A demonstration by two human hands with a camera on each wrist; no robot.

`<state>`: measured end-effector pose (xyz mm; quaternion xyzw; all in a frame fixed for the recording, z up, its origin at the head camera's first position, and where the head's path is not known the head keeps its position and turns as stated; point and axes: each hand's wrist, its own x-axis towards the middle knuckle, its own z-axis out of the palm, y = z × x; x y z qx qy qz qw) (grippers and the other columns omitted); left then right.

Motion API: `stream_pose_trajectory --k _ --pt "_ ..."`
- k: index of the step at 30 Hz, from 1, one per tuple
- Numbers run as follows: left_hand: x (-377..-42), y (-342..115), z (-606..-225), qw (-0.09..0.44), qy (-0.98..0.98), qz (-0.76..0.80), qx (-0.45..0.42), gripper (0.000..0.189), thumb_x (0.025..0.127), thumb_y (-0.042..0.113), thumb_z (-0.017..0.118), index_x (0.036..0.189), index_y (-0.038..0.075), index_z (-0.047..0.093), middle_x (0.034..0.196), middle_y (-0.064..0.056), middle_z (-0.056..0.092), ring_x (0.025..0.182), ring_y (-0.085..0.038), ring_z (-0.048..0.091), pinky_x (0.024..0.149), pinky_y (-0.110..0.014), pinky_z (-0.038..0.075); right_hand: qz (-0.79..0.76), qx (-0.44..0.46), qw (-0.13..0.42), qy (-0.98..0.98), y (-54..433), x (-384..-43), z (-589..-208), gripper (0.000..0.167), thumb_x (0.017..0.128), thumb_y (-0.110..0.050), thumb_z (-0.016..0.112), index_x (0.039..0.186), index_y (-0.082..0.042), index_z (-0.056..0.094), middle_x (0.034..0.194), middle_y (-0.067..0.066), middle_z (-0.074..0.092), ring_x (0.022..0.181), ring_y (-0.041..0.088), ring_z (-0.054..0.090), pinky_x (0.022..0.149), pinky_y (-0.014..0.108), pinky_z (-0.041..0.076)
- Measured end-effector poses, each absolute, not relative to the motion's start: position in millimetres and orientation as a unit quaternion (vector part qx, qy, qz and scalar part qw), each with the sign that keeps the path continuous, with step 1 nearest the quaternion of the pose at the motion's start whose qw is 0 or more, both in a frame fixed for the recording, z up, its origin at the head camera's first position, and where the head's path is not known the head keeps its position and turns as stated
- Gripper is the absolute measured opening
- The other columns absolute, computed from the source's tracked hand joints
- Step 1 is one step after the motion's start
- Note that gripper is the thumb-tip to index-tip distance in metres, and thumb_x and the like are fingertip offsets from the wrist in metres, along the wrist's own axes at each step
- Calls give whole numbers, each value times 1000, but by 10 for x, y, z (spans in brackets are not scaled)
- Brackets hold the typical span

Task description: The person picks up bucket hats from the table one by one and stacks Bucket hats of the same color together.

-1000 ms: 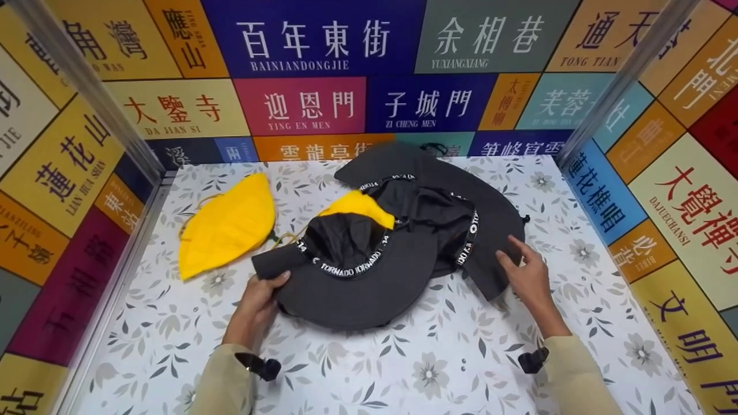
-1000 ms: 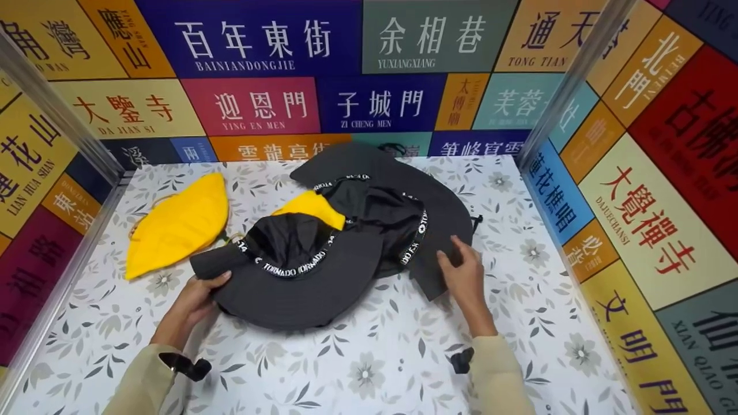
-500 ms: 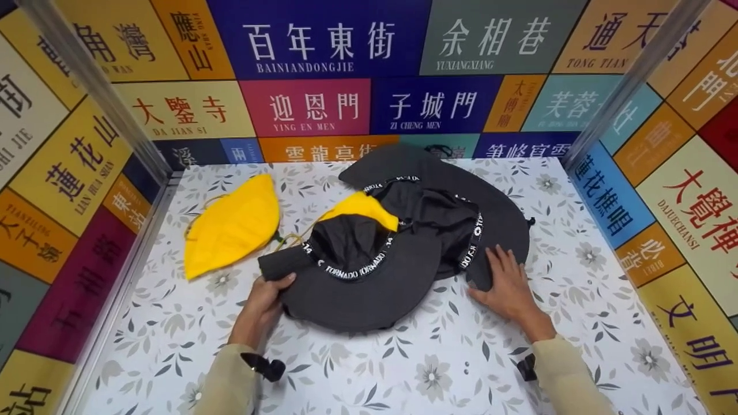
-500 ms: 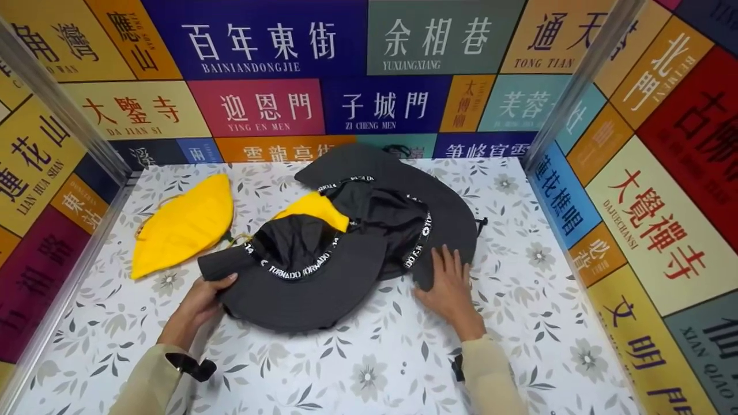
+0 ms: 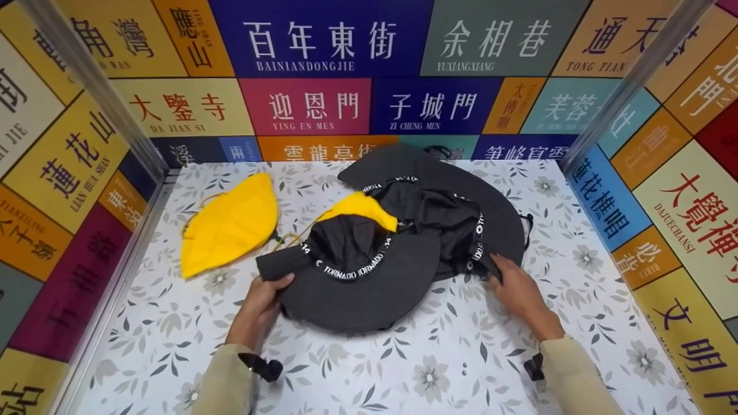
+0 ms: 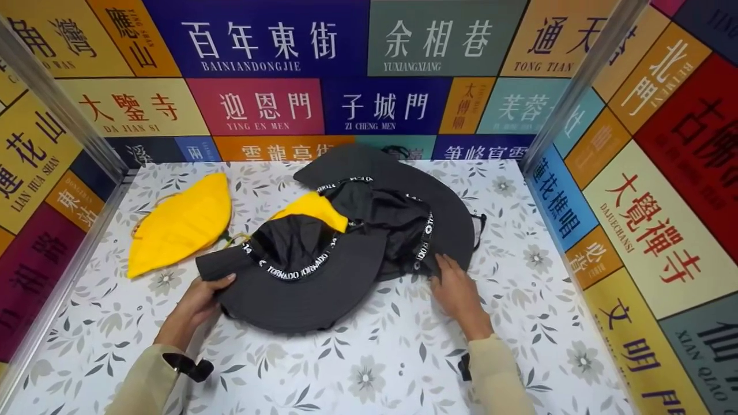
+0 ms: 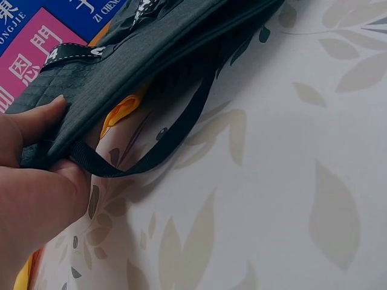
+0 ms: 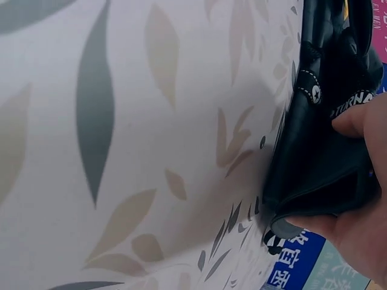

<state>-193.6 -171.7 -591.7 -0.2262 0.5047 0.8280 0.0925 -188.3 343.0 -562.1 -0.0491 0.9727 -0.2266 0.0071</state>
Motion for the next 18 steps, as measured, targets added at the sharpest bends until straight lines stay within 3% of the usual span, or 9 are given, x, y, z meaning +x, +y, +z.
stream_pose_trajectory --k 7,12,18 --pt "-1956 -1731 -5914 98 516 820 -227 61 88 -8 66 144 -8 41 113 -2 67 100 -10 66 91 -21 54 -219 -53 -32 974 3463 -1864 -5589 47 97 -8 53 142 5 49 140 31 53 125 54 52 106 64 41" --pt "-1969 -1729 -5899 105 522 815 -228 62 89 -7 65 146 -5 41 129 -10 60 104 -12 65 92 -22 54 -195 -58 -112 973 3500 -1870 -5500 37 93 -2 56 129 5 61 122 30 65 101 55 64 83 66 50" --pt "-1963 -1742 -5905 105 533 810 -219 60 89 -6 66 144 -7 42 126 -10 62 103 -13 66 91 -23 55 -174 -49 -196 964 3568 -1848 -5354 35 84 4 59 118 2 66 105 31 70 83 56 65 65 67 48"
